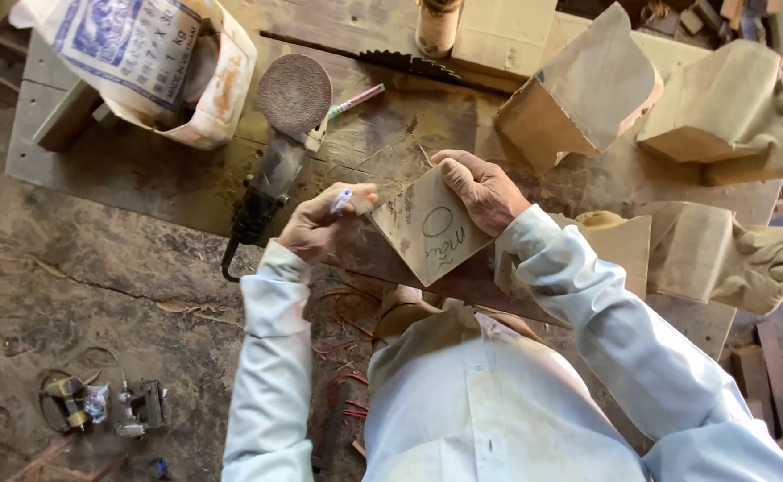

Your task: Marking measurements on carved wooden blocks with a pencil and square, followed by sanding the edges with a power sander.

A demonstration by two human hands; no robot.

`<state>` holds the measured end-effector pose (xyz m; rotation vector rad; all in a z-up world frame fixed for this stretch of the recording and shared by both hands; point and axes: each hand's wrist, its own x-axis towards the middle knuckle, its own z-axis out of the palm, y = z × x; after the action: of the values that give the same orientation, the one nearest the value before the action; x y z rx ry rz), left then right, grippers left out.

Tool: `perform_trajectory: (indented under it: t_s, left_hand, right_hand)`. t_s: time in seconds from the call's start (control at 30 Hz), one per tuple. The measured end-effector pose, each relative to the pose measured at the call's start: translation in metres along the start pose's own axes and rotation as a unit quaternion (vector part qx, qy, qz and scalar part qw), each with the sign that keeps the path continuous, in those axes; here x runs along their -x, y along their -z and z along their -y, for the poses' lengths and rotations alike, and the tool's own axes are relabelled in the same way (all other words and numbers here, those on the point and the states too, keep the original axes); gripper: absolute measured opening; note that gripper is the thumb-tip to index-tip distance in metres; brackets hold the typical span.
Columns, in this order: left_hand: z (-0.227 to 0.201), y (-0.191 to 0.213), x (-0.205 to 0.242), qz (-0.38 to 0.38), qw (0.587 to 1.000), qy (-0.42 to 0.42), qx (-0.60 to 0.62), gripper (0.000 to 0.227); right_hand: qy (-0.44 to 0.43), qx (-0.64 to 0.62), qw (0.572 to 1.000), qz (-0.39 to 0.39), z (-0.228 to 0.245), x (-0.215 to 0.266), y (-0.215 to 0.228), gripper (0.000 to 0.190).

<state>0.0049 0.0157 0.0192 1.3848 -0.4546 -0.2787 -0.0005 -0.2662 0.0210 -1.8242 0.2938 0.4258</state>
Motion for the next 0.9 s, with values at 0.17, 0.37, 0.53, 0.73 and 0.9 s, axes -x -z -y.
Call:
perform_trajectory:
  t_s: [0.17,0.37,0.53,0.73,0.9]
  left_hand:
    - [0.029,0.006,-0.004,0.01,1.0,0.007,-0.005,0.027]
    - [0.055,0.003,0.005,-0.015,1.0,-0.014,-0.024,0.044]
    - [0.053,0.0,0.005,-0.029,0.995,-0.048,-0.076,0.041]
    - [0.056,-0.006,0.003,-0.06,0.992,-0.092,-0.06,0.041]
    - [0.053,-0.01,0.008,-0.085,0.992,-0.072,-0.053,0.039]
  right_hand:
    - [-0.016,0.012,1.0,-0.016,0.014,0.001,-0.001,0.035]
    - [-0.016,-0.003,0.999,-0.032,0.018,0.007,-0.003,0.028]
    - [-0.004,0.003,0.999,-0.053,0.023,0.008,-0.006,0.025]
    - [0.251,0.347,0.885,-0.181,0.043,0.053,-0.02,0.07]
    - [0.239,0.415,0.869,-0.121,0.051,0.076,-0.049,0.091]
